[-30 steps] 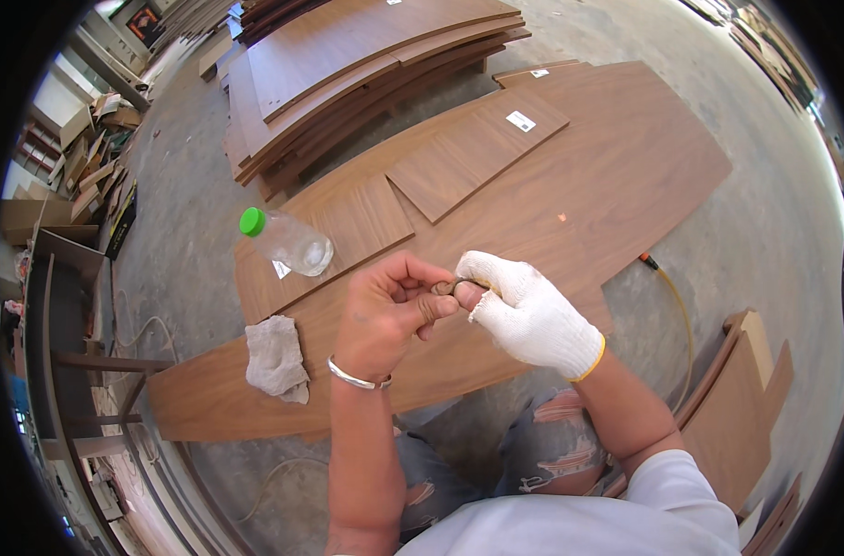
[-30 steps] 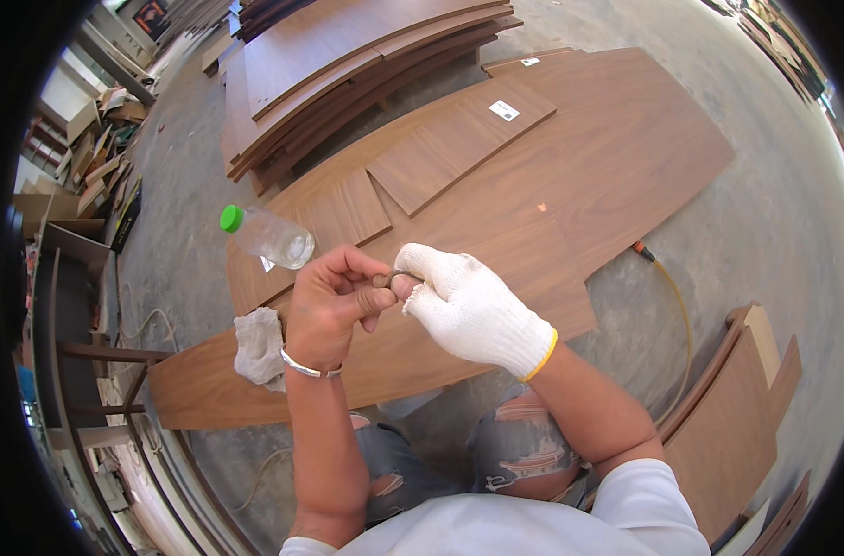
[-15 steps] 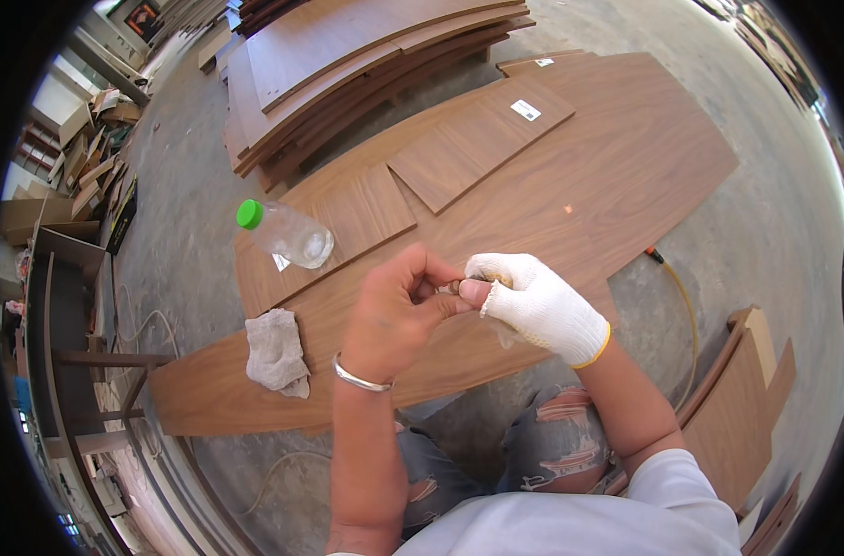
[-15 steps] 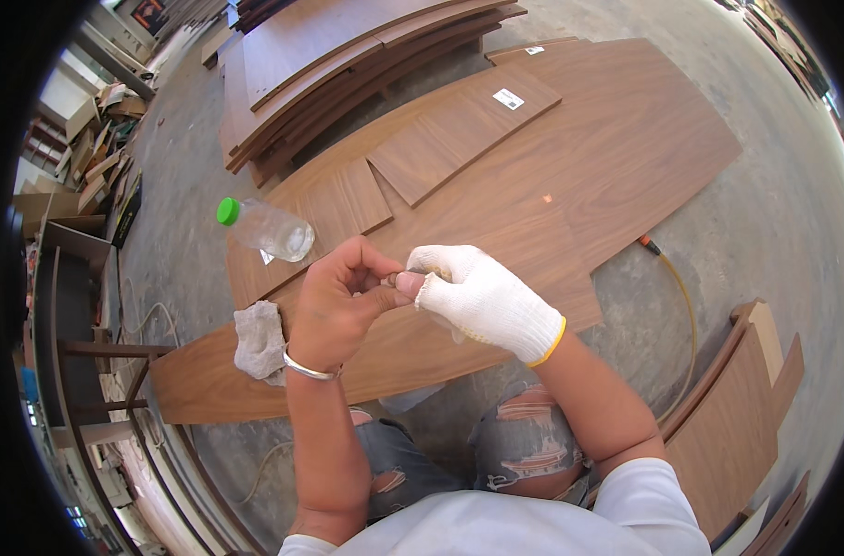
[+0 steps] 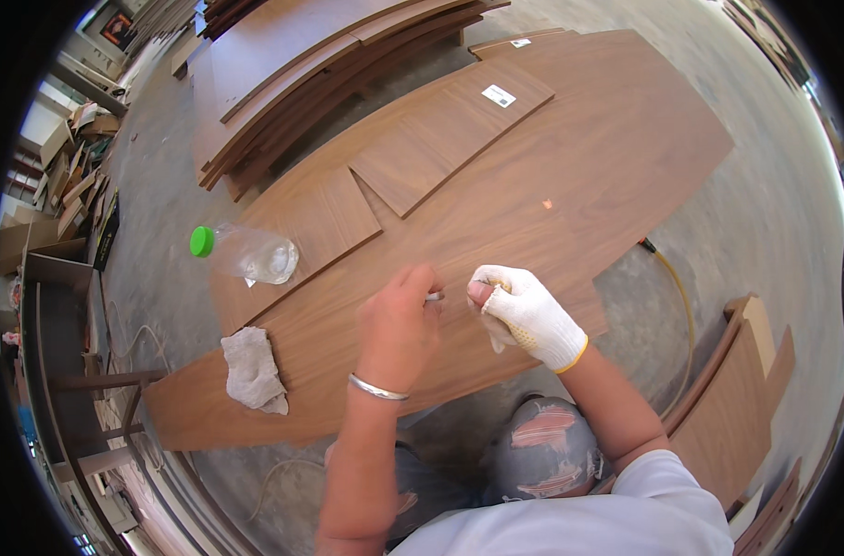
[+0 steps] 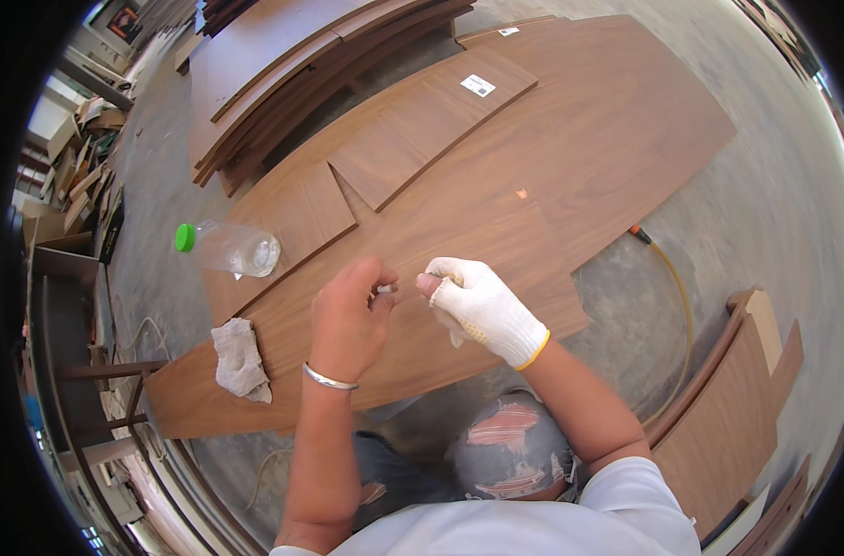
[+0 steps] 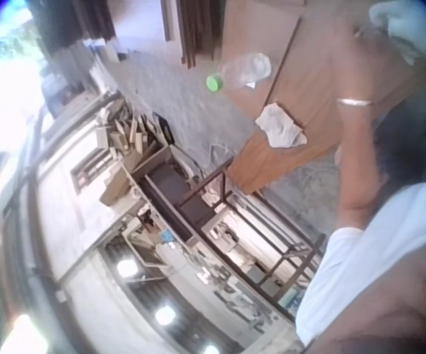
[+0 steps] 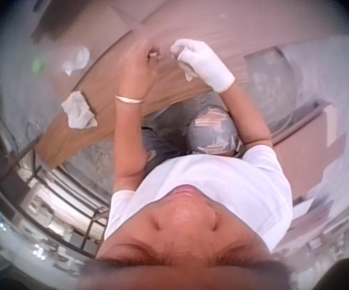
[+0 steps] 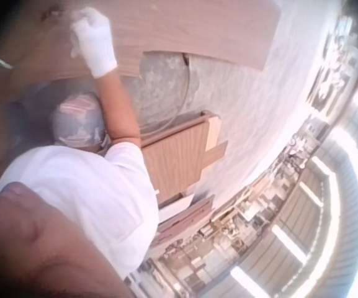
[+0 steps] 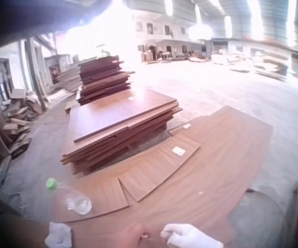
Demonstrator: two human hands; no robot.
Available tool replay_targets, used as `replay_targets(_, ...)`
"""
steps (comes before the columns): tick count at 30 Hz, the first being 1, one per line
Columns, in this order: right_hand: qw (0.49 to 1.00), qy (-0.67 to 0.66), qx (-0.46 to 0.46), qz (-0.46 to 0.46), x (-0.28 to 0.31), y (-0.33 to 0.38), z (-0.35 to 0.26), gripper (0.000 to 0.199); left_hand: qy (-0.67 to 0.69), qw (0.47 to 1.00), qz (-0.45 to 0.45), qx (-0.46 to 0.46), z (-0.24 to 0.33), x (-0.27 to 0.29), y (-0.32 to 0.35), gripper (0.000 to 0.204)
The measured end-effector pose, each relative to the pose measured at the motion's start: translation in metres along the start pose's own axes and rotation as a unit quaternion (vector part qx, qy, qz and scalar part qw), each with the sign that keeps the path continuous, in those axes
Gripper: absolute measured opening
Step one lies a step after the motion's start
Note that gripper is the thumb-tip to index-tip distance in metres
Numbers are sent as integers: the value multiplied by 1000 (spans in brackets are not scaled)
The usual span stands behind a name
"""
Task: The person sands the edges of a wooden board using a sanding block while sitting on the floor. They then wipe the board with a cloth.
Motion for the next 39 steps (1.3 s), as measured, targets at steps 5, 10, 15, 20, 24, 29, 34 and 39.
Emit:
replay_targets(5,983,104,42,147,62,-8,23,18,33,996,-52,62,-14,-29,-10,18)
replay_targets(10,870,392,150,256,137,-10,12,14,30,995,-79,60,-23,-56,-15,17)
replay_targets(15,796,528,201,218,173,-28,-1,20,39,993,-92,57,-32,-75,-20,17)
replay_targets(20,794,537,226,173,182,-46,4,26,74,991,-77,78,-35,-87,-29,16)
replay_targets(24,749,592,267,130,186,-54,8,32,100,990,-54,83,-39,-100,-36,15)
replay_targets(29,662,662,338,99,189,-55,5,34,93,992,-52,66,-42,-111,-44,14)
replay_targets(34,611,666,415,103,190,-58,10,23,74,997,-25,18,-34,-118,-51,15)
replay_targets(39,581,676,439,110,196,-64,14,18,48,995,-13,-82,-18,-142,-73,17)
Point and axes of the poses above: each hand's wrist, its own y-axis away from the middle knuckle, its own x-axis out of the back of the hand, z = x × y, the point moved 2 cm from there along -y, towards the middle knuckle, and after that the axes turned 9 degrees about x, right-handed, at the moved point
